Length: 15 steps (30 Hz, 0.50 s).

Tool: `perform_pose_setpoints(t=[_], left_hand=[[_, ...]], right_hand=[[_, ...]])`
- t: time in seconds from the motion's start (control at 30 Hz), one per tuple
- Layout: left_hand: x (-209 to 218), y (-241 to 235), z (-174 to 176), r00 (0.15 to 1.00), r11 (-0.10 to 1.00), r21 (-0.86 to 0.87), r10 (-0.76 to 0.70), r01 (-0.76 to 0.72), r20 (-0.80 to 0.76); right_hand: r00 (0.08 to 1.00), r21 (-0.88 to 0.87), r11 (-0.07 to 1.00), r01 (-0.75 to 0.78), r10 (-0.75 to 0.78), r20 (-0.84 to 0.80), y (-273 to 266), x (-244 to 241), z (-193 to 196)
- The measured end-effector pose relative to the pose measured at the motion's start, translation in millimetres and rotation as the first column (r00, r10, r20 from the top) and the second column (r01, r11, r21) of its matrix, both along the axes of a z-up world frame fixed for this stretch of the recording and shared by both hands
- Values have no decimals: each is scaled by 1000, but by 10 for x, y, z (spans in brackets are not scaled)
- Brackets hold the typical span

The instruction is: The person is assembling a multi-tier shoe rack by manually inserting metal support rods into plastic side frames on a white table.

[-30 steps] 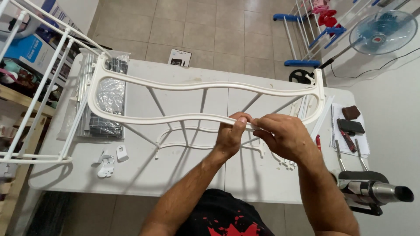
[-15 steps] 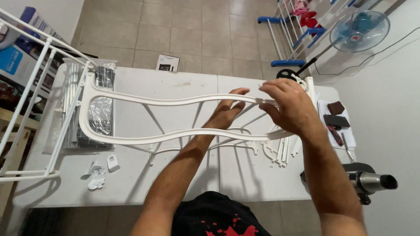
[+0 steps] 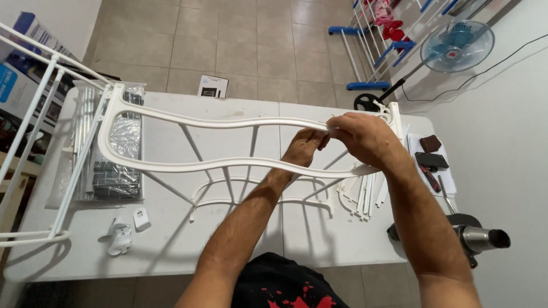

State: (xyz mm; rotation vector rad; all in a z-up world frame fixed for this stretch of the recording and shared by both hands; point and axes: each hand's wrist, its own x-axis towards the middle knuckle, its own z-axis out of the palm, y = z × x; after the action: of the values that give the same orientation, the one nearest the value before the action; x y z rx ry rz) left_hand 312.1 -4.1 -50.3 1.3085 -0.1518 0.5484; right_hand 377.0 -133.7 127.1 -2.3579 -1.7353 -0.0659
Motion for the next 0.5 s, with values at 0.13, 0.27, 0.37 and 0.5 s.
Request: perform_pose_setpoints(t=[0.13, 0.27, 0.37, 0.5], left_hand=[[-34, 43, 51, 993, 995, 19, -102, 101, 60], [-256, 47, 422, 992, 993, 0, -119, 119, 32], [-166, 32, 376, 992, 994, -77, -87, 80, -91], [-102, 49, 458, 969, 998, 60, -17, 33, -246]], right_hand=[[995, 39, 999, -27, 30, -96, 7, 65, 35], [972, 89, 995, -54, 73, -225, 43, -61, 152], [957, 117, 989, -93, 121, -263, 36, -148, 221], [961, 139, 987, -75, 109, -254, -10, -56, 147]])
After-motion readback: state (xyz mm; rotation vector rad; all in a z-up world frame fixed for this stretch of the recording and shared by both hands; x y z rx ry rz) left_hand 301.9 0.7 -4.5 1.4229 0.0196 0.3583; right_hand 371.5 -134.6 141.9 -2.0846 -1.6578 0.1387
